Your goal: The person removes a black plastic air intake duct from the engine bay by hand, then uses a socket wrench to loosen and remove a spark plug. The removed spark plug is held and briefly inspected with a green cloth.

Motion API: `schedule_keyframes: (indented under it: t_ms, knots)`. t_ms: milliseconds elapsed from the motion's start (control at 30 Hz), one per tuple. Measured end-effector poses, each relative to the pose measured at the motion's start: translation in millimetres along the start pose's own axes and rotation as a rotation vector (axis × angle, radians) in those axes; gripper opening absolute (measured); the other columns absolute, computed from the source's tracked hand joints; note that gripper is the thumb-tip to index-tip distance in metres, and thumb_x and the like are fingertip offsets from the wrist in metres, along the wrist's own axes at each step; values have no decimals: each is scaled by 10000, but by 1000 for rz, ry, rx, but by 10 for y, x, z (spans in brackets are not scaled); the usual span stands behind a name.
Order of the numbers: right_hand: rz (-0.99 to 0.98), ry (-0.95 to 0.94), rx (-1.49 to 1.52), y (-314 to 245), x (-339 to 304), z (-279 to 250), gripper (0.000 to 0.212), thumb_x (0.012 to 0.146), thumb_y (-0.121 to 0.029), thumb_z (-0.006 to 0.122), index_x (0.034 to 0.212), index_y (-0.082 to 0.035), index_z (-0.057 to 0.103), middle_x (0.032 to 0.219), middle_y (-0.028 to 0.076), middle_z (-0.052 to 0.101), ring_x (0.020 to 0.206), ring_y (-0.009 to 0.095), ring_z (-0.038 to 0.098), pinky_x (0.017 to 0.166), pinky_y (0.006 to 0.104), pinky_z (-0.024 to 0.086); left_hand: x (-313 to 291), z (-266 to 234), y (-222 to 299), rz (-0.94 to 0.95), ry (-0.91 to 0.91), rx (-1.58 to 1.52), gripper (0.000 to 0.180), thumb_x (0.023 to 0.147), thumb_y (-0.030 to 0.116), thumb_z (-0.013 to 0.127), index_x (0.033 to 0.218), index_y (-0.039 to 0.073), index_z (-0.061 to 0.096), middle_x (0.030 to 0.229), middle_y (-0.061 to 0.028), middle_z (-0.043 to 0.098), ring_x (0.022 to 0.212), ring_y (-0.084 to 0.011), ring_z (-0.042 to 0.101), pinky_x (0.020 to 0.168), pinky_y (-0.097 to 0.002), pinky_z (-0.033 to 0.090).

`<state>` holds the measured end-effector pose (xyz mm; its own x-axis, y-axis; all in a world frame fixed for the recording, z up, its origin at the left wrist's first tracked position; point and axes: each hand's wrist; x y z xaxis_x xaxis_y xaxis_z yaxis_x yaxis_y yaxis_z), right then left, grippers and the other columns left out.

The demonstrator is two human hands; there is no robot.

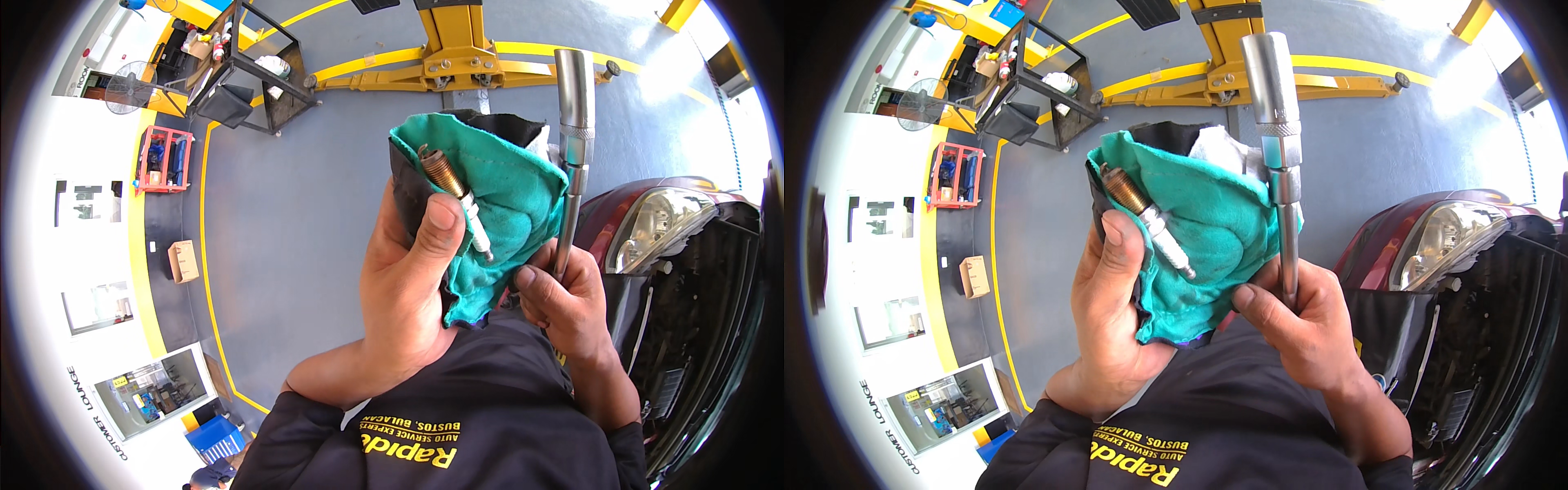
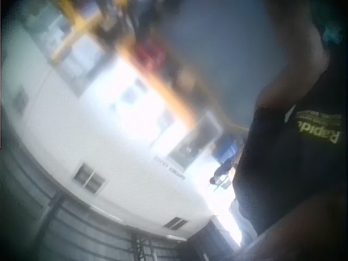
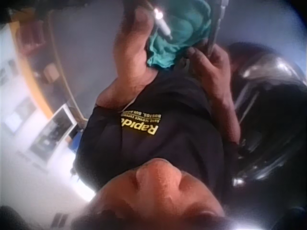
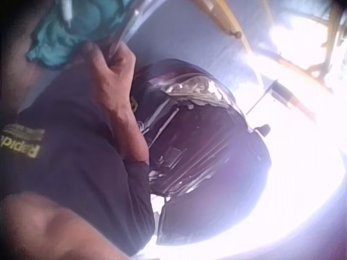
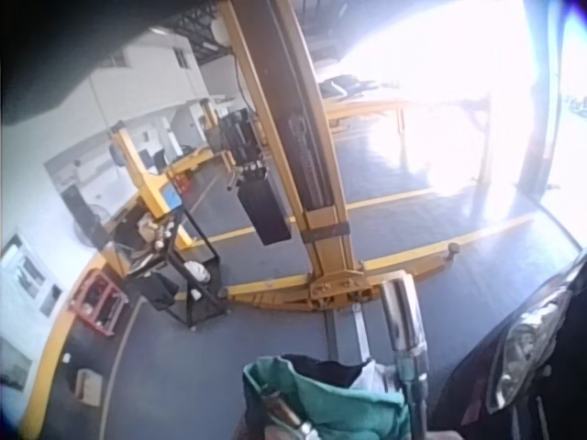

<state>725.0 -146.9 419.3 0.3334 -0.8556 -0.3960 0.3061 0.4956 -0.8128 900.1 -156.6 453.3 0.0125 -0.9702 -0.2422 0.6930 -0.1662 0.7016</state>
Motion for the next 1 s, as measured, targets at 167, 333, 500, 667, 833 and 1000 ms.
schedule_keyframes:
  t_ms: [167,333,500,667,833,1000]
  knots:
    - [5,-15,13,3,27,27,303,991,-121,703,750,-63,529,633,-69,476,556,14,374,497,232,277,24,-6,8,26,6,22,434,1032,256,678,1375,52,509,1167,-41,669,992,-117,658,852,-290,553]
    - [25,-18,19,19,40,35,298,992,-123,701,753,-56,537,641,-69,483,567,13,379,502,231,279,48,-46,13,28,-5,6,418,1021,248,696,1347,56,518,1146,-37,671,971,-111,658,833,-284,553]
    - [31,-37,35,33,46,30,260,988,-129,705,784,-40,571,649,-68,493,574,14,386,510,230,282,52,-31,37,12,14,19,410,1018,258,701,1329,58,524,1133,-42,676,961,-113,661,811,-281,557]
    - [-171,139,-80,-53,61,-47,245,966,-197,736,832,-36,608,682,-67,510,598,19,407,538,222,305,-11,-44,55,-32,33,14,411,1015,278,706,1307,48,529,1109,-47,673,939,-111,655,783,-268,554]
    - [-307,160,-284,-445,195,-72,510,919,-370,779,1160,54,632,651,-70,542,554,1,455,506,186,313,-64,-5,-18,-143,101,258,427,1030,285,690,1309,9,520,1078,-26,643,926,-88,620,812,-253,533]
    - [-120,52,-250,-255,241,-82,181,942,-154,726,935,21,677,743,-35,617,662,14,519,608,196,408,-242,1,-76,-336,92,246,455,1047,257,663,1380,-2,493,1162,-36,634,1035,-86,596,940,-252,490]
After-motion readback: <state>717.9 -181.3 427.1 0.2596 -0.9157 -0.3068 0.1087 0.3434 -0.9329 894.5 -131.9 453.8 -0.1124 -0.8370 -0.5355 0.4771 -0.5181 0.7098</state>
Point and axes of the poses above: each hand's wrist, its own x-axis towards the middle knuckle, its own z-axis out of the palm, y = z × x
